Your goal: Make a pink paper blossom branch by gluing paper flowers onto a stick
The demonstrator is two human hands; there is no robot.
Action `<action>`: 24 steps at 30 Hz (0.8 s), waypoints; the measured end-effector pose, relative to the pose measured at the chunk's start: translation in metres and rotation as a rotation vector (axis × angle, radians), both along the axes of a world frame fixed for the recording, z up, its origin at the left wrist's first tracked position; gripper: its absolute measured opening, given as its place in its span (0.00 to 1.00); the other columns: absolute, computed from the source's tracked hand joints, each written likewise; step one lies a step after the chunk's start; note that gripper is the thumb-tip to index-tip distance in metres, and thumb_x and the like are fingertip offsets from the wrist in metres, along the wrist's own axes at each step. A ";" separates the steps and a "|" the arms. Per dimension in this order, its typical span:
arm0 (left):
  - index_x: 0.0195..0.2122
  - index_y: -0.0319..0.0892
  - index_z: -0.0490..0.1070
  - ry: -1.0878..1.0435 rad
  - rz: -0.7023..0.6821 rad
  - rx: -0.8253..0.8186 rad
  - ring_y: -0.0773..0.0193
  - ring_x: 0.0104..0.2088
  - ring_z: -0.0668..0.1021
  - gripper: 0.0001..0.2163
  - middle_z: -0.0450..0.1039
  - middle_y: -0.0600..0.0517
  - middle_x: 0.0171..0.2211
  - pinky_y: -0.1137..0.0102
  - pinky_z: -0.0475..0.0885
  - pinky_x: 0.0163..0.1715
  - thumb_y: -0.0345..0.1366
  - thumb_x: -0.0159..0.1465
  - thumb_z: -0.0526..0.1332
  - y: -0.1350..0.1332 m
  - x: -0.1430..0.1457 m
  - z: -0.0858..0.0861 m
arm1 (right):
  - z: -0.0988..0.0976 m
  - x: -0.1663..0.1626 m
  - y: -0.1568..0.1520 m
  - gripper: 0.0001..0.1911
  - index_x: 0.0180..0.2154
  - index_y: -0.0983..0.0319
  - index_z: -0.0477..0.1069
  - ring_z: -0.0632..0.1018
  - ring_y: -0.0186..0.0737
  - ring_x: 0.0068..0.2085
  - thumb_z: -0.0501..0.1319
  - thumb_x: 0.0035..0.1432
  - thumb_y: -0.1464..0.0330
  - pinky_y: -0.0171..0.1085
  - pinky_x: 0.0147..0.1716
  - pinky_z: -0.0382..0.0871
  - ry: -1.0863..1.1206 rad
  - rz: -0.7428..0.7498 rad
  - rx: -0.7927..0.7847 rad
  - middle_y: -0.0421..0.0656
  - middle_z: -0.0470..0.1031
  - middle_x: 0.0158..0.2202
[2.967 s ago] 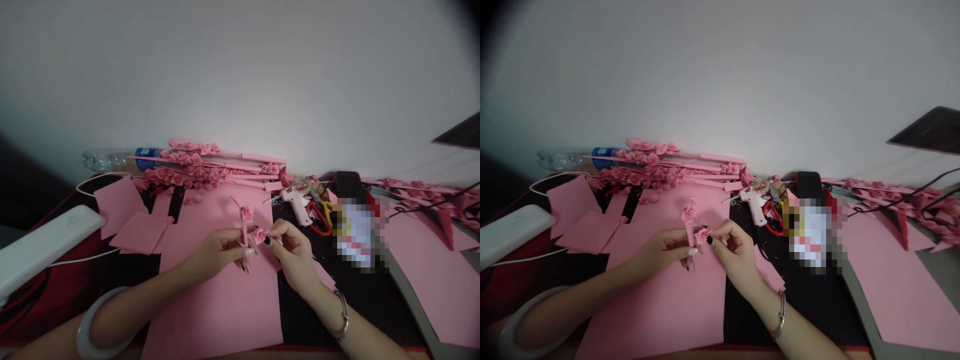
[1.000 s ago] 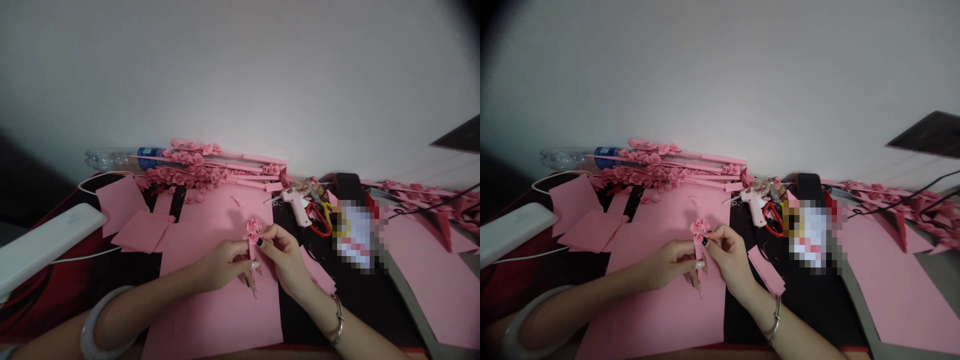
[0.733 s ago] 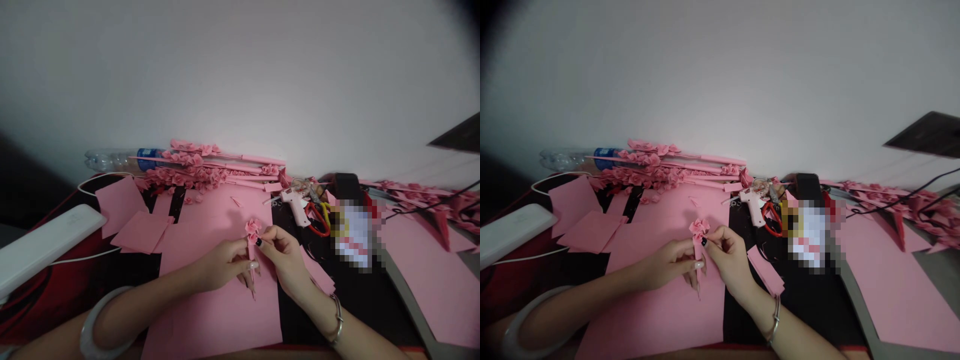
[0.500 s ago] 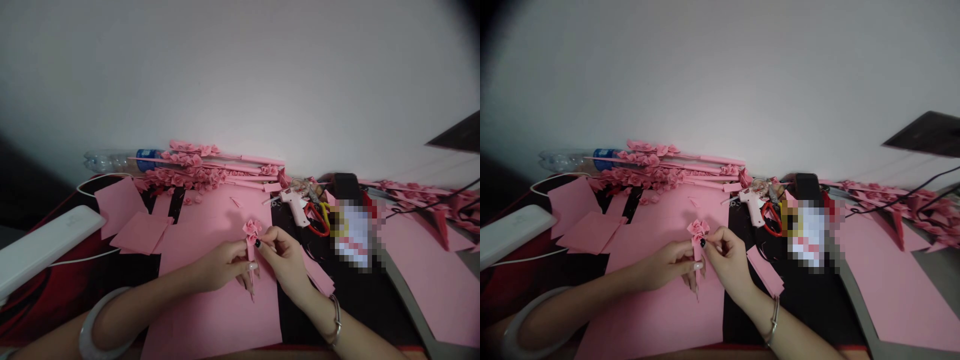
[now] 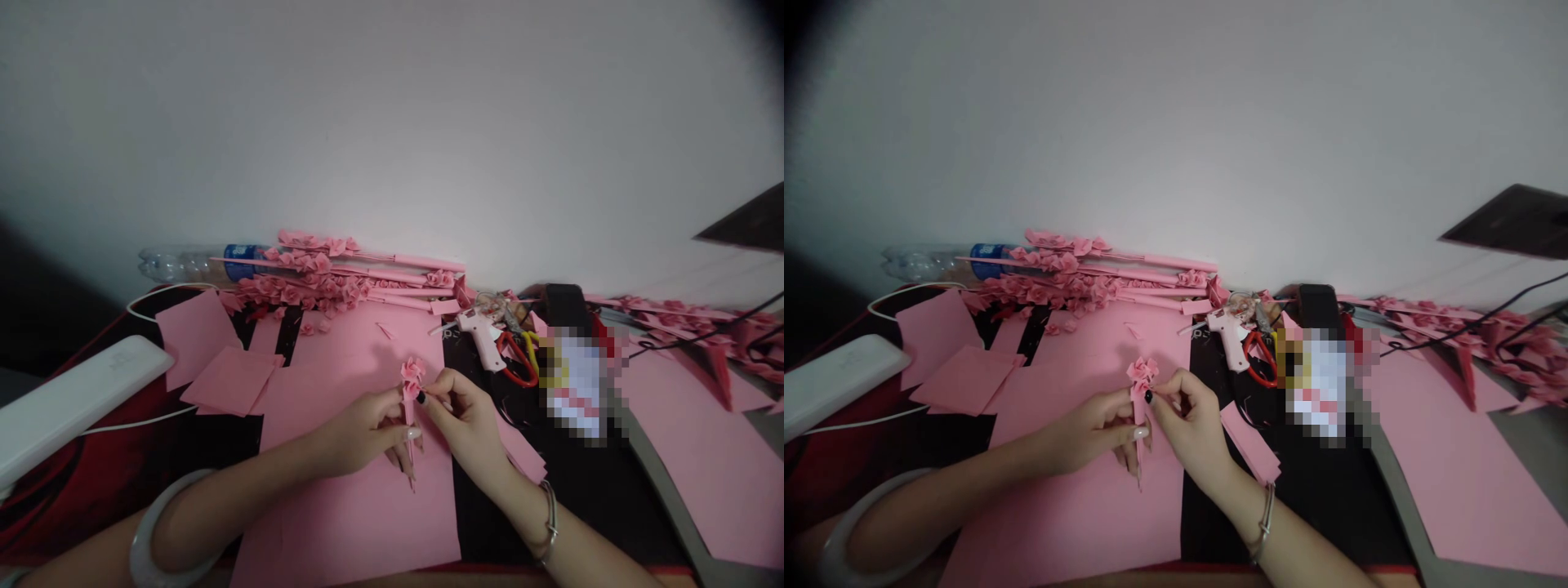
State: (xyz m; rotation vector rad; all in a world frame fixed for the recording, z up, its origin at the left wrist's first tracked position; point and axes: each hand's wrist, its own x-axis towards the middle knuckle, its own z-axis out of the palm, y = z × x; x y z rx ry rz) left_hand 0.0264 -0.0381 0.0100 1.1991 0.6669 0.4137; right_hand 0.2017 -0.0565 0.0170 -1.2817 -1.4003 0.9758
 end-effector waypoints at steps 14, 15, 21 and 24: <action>0.36 0.43 0.64 -0.012 0.051 -0.025 0.64 0.26 0.82 0.04 0.72 0.58 0.26 0.70 0.76 0.30 0.35 0.65 0.60 -0.002 0.003 -0.003 | -0.002 -0.003 -0.001 0.14 0.21 0.60 0.65 0.58 0.32 0.24 0.66 0.52 0.64 0.34 0.24 0.53 0.148 -0.025 -0.155 0.34 0.58 0.20; 0.35 0.43 0.64 -0.012 0.061 -0.025 0.64 0.26 0.82 0.04 0.71 0.58 0.26 0.70 0.76 0.30 0.35 0.65 0.60 -0.003 0.004 -0.002 | -0.002 -0.004 -0.001 0.14 0.21 0.60 0.65 0.58 0.32 0.24 0.66 0.52 0.64 0.34 0.24 0.53 0.159 -0.031 -0.169 0.34 0.59 0.20; 0.41 0.43 0.64 -0.005 0.116 -0.029 0.63 0.26 0.82 0.07 0.69 0.58 0.27 0.67 0.78 0.31 0.34 0.64 0.60 -0.003 0.007 -0.003 | 0.002 -0.006 -0.003 0.14 0.20 0.61 0.68 0.59 0.30 0.21 0.69 0.50 0.63 0.33 0.21 0.52 0.292 -0.049 -0.270 0.34 0.62 0.18; 0.41 0.42 0.65 0.003 0.129 -0.023 0.62 0.26 0.82 0.06 0.69 0.58 0.27 0.68 0.78 0.30 0.34 0.63 0.60 -0.004 0.008 -0.003 | 0.005 -0.007 -0.004 0.14 0.20 0.61 0.69 0.59 0.30 0.20 0.71 0.47 0.62 0.33 0.20 0.52 0.361 -0.041 -0.307 0.34 0.63 0.17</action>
